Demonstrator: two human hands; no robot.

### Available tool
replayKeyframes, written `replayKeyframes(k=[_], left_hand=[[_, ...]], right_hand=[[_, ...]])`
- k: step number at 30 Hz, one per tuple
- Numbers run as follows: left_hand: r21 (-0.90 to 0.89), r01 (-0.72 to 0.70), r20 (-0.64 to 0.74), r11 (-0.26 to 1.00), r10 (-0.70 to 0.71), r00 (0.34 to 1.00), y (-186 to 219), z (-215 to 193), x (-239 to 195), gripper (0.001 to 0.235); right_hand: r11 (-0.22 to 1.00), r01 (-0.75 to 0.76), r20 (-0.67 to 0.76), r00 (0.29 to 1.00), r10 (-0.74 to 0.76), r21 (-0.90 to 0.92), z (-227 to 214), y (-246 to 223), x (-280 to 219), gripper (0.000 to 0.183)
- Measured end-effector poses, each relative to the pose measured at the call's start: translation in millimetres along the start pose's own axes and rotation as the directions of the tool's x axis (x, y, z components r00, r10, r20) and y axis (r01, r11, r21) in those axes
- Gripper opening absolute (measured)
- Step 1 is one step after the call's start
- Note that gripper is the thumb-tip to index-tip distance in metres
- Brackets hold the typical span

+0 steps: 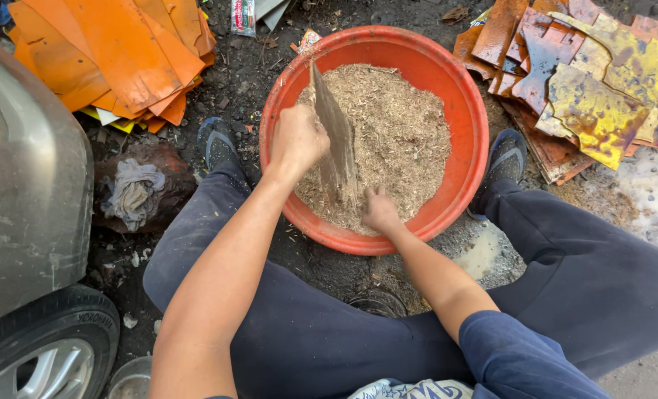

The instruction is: The person scrubs several flat metal sheets with a cloth and abrasive material inside a red basin. They handle orange, dark, and yellow-painted sheets one at a time, rubbing both sides and occasionally flipping them over. The cleaned sheets are placed aside after treatment.

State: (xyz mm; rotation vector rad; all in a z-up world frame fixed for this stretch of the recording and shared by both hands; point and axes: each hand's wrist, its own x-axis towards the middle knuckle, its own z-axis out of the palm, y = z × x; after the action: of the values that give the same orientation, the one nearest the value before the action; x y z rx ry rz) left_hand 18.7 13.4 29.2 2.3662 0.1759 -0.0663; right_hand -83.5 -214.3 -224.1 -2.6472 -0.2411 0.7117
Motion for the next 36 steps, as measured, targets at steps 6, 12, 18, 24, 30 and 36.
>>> replayKeyframes(k=[6, 12, 18, 24, 30, 36], left_hand=[[0.057, 0.031, 0.065, 0.998, -0.034, 0.997, 20, -7, -5, 0.082], [-0.041, -0.023, 0.208, 0.999, 0.031, 0.978, 21, 29, -10, 0.072], [-0.009, -0.134, 0.072, 0.991, 0.135, 0.988, -3, 34, -22, 0.036], [-0.060, -0.195, 0.274, 0.979, 0.204, 0.940, 8, 9, -14, 0.066], [0.475, -0.585, 0.124, 0.657, 0.609, 0.784, 27, -2, -17, 0.028], [0.569, -0.747, 0.372, 0.344, 0.702, 0.607, 27, 24, 6, 0.010]], right_hand=[[0.274, -0.142, 0.130, 0.990, 0.058, 0.951, -95, 1, 31, 0.036], [0.060, 0.140, -0.131, 0.982, -0.135, 0.988, -125, -62, 70, 0.045], [0.508, 0.298, -0.288, 0.952, -0.102, 0.808, -21, -46, 116, 0.059], [0.816, -0.092, -0.097, 0.979, 0.178, 0.571, 40, 55, 69, 0.038], [0.898, -0.380, -0.295, 0.851, 0.434, 0.222, -23, 75, 34, 0.056], [0.940, -0.340, -0.033, 0.940, 0.340, 0.014, -23, 59, 15, 0.072]])
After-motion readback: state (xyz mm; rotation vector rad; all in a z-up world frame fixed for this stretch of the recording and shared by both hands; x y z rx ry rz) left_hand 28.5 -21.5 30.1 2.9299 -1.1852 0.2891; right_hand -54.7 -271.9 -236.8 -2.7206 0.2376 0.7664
